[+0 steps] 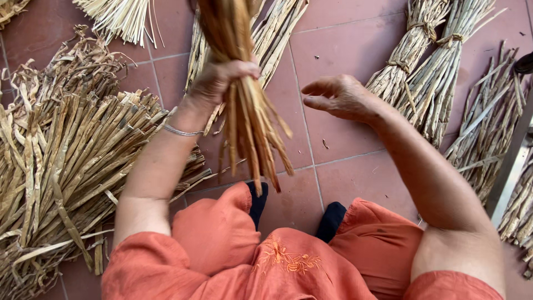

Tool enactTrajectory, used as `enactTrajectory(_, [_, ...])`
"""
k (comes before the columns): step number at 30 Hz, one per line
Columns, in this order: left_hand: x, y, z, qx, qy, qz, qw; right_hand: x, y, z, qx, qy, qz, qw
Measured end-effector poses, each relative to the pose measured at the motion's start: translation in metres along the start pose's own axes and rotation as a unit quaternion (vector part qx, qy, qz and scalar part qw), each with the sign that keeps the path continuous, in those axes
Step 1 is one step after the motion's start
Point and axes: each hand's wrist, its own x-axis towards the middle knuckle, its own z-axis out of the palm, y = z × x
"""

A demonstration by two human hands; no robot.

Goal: The person gathers dried plant stems from the floor, aligns them into bundles, and ties them using strips of the same material. The person repeats this process, creating multiple tied bundles and placing them on the floor.

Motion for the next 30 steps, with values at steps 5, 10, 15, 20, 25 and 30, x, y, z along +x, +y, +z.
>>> enactTrajectory(5, [-0.012, 0.013, -0.032, 0.084, 0.055, 0.067, 0.993, 0.034, 0.001, 0.035, 0.125, -0.020, -0.041, 0.991])
enactTrajectory(10, [-0.008, -0.046, 0.037, -0.015, 0.036, -0.016, 0.999, 0.056, 0.007, 0.079, 0.318, 0.014, -0.225, 0.921])
enactTrajectory(15, [0.026, -0.083, 0.085, -0.065, 0.019, -0.023, 0.997, 0.053, 0.037, 0.076, 0.294, 0.061, -0.168, 0.939])
enactTrajectory(20, [0.071, -0.115, 0.108, 0.170, -0.009, 0.013, 0.985, 0.047, 0.078, 0.055, 0.434, 0.115, 0.092, 0.889])
enactTrajectory(25, [0.109, -0.156, 0.080, 0.286, -0.207, -0.068, 0.933, 0.044, 0.103, 0.050, 0.400, 0.163, 0.028, 0.901])
enactTrajectory(30, [0.142, -0.182, 0.008, 0.591, -0.013, -0.153, 0.792, 0.045, 0.124, 0.014, 0.431, 0.229, 0.063, 0.870])
